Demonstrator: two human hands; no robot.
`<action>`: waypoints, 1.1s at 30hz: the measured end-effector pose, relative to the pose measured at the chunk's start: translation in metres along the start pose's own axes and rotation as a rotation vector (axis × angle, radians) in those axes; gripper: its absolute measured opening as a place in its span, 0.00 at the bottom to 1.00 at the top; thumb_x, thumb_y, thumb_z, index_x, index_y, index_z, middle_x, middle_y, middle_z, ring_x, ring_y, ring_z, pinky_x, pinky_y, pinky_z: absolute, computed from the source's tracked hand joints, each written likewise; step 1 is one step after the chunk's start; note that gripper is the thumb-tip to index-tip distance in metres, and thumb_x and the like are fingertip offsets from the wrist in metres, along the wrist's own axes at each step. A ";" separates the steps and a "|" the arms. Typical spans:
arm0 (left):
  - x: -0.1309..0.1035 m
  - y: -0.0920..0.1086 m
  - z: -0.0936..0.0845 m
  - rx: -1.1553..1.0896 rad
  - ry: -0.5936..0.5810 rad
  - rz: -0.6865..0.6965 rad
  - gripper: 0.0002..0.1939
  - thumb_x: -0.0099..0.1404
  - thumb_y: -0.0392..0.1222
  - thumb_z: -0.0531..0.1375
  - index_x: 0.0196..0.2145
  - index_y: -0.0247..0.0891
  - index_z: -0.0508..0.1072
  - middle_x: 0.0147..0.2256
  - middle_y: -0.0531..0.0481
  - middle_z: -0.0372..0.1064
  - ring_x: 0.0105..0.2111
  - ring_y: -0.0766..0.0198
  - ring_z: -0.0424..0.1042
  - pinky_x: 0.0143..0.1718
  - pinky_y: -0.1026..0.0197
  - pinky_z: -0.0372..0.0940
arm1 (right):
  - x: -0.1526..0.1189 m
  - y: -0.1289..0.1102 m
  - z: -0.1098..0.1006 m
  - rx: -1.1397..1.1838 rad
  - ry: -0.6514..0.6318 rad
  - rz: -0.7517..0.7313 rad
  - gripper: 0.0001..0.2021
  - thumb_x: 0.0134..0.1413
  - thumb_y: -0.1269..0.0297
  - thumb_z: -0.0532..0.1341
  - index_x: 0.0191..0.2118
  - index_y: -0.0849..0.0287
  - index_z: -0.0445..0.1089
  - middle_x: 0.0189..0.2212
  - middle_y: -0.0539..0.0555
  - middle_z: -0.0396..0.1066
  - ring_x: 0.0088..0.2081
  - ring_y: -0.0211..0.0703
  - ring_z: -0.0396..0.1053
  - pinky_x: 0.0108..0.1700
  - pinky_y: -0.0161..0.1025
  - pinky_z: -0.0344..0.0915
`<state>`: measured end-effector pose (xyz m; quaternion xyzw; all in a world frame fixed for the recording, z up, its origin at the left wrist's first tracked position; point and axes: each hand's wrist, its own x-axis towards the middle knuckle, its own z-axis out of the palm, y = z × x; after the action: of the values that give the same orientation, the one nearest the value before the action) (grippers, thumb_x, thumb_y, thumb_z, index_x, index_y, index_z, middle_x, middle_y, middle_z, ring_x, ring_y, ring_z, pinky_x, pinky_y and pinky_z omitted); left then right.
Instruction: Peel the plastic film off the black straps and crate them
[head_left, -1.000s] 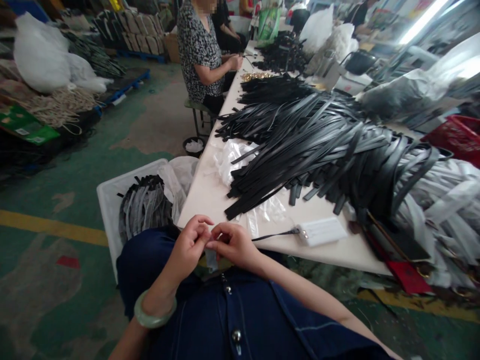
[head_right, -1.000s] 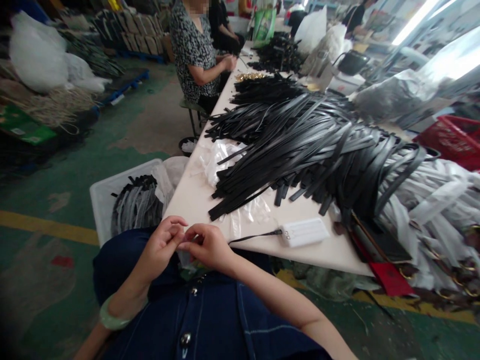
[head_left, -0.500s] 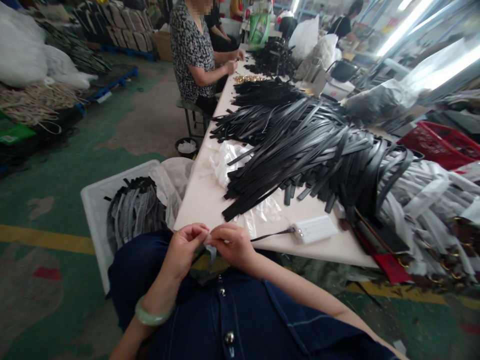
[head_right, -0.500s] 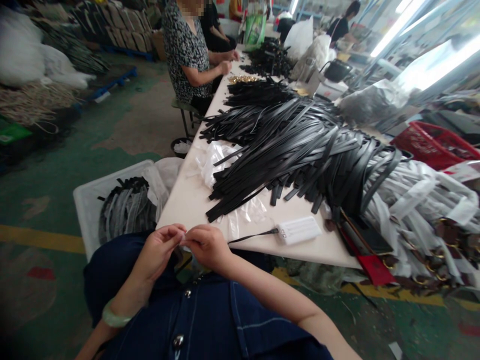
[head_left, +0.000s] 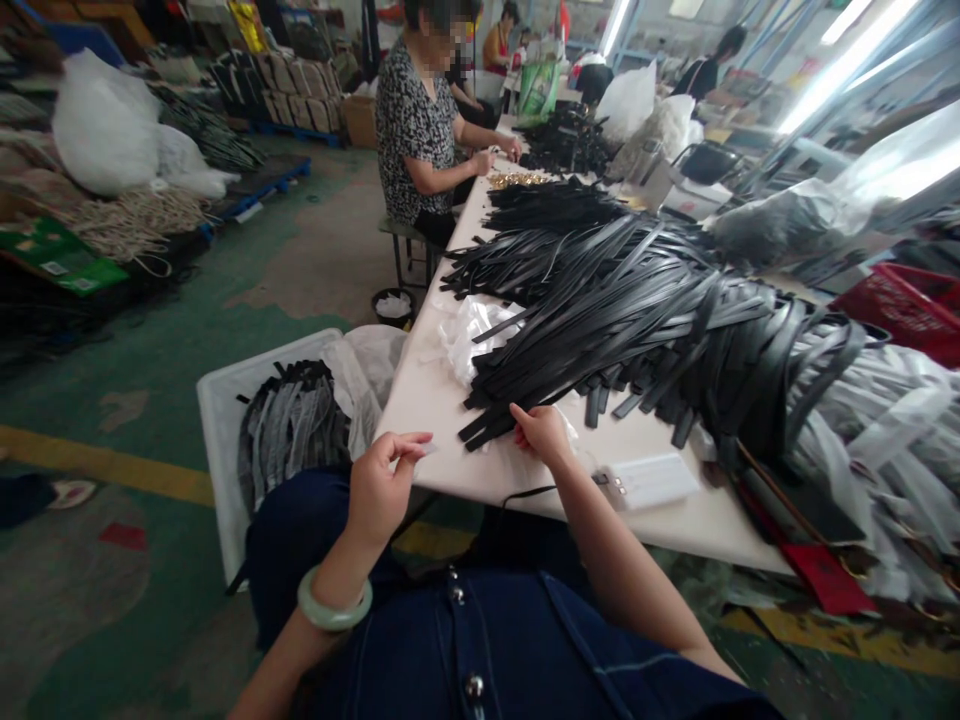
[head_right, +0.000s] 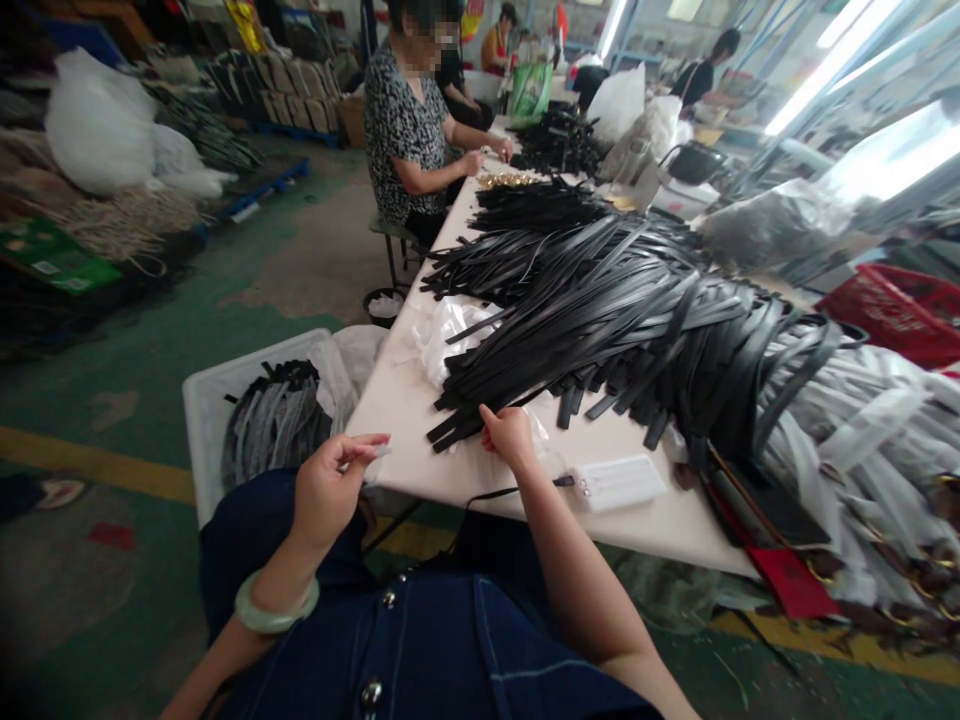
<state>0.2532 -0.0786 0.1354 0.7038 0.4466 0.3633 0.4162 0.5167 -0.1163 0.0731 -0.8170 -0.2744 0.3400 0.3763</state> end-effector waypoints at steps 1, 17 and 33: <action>0.001 0.001 -0.002 0.005 0.013 0.001 0.07 0.65 0.41 0.59 0.29 0.39 0.70 0.40 0.47 0.78 0.41 0.59 0.76 0.45 0.58 0.66 | -0.003 0.002 -0.004 0.015 0.021 -0.017 0.22 0.54 0.52 0.61 0.16 0.61 0.64 0.10 0.55 0.65 0.11 0.35 0.60 0.14 0.31 0.55; -0.004 0.014 -0.004 0.067 -0.061 0.071 0.08 0.66 0.44 0.58 0.32 0.39 0.72 0.37 0.49 0.78 0.38 0.61 0.76 0.41 0.62 0.67 | -0.077 -0.076 -0.015 0.825 -0.423 -0.447 0.13 0.49 0.57 0.69 0.36 0.58 0.68 0.35 0.55 0.77 0.23 0.34 0.69 0.24 0.32 0.67; -0.003 0.016 -0.001 0.017 -0.093 -0.022 0.09 0.64 0.45 0.59 0.33 0.37 0.74 0.34 0.48 0.77 0.33 0.61 0.74 0.36 0.62 0.65 | -0.082 -0.075 -0.003 0.610 -0.575 -0.555 0.10 0.54 0.59 0.66 0.36 0.61 0.72 0.24 0.51 0.72 0.22 0.35 0.69 0.24 0.32 0.68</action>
<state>0.2563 -0.0852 0.1501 0.7183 0.4377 0.3218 0.4346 0.4538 -0.1331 0.1634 -0.4393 -0.4620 0.5031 0.5835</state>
